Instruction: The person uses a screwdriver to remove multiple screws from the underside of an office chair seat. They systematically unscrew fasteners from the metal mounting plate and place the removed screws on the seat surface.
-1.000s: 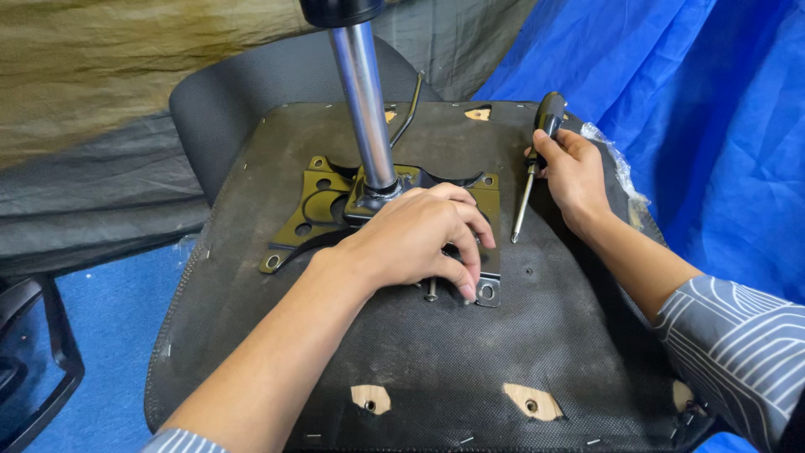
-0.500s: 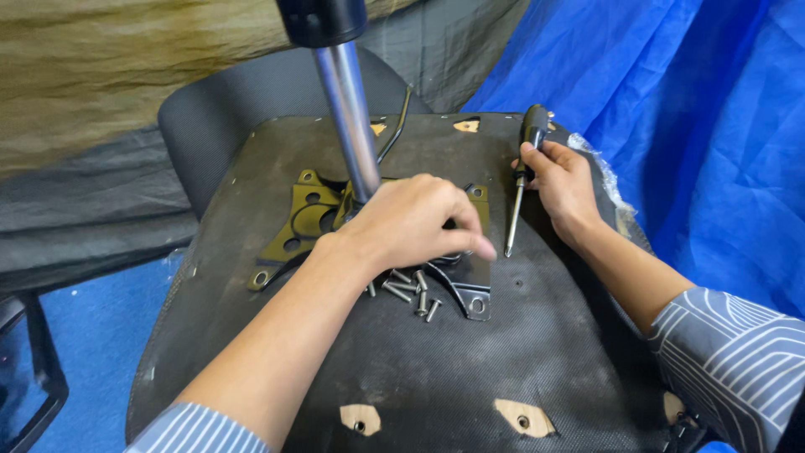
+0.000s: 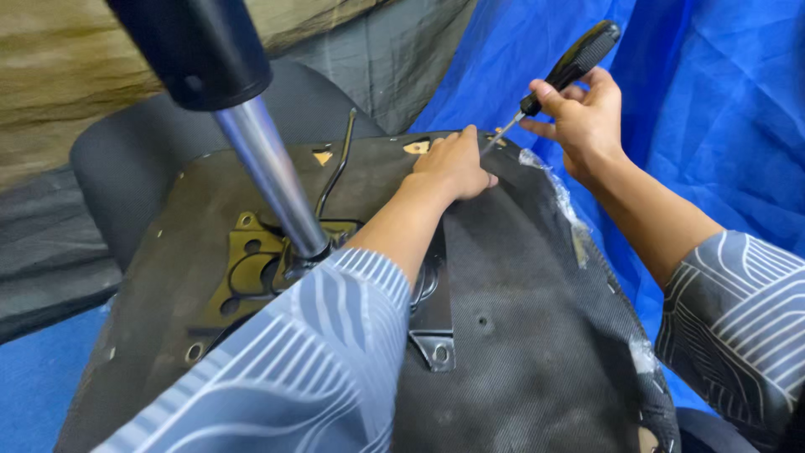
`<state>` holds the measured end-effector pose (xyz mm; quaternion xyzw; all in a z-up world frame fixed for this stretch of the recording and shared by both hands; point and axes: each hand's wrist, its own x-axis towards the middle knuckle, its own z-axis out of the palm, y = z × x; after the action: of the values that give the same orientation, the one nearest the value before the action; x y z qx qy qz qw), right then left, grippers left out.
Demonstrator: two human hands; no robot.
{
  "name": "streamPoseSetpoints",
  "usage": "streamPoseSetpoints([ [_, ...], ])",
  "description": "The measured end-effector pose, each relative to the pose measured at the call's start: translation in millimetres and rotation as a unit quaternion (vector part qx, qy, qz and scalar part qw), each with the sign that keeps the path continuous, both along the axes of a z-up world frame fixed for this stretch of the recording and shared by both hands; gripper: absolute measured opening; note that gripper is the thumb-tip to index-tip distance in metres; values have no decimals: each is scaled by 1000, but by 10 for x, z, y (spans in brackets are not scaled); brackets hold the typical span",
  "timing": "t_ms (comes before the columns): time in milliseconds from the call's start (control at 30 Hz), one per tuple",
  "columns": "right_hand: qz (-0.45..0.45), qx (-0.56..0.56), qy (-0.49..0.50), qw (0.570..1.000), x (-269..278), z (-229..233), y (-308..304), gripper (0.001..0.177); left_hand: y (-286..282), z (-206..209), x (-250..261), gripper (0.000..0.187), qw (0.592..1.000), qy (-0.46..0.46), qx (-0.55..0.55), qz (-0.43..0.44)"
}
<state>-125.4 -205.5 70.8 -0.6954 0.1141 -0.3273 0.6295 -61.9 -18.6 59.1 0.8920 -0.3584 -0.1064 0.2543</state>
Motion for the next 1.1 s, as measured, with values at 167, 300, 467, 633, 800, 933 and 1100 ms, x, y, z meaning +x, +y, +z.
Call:
streamPoseSetpoints([
  [167, 2, -85, -69, 994, 180, -88, -288, 43, -400, -133, 183, 70, 1000, 1, 1, -1],
  [300, 11, -141, -56, 988, 253, -55, -333, 45, -538, -243, 253, 67, 999, 24, 11, -24],
  [467, -20, -194, -44, 980, 218, 99, -272, 40, -703, -372, 317, 86, 999, 53, -5, -2],
  [633, -29, -201, -51, 978, 190, 157, -233, 39, -858, -457, 331, 94, 994, 94, -14, 49],
  [800, 0, -194, -46, 980, 237, 172, -318, 40, -889, -493, 240, 96, 994, 92, -8, 62],
  [933, 17, -199, -32, 979, 301, 168, -322, 37, -829, -456, 222, 95, 994, 100, -18, 51],
  [1100, 3, -235, -40, 971, 333, 160, -277, 36, -766, -438, 218, 97, 994, 106, -19, 33],
])
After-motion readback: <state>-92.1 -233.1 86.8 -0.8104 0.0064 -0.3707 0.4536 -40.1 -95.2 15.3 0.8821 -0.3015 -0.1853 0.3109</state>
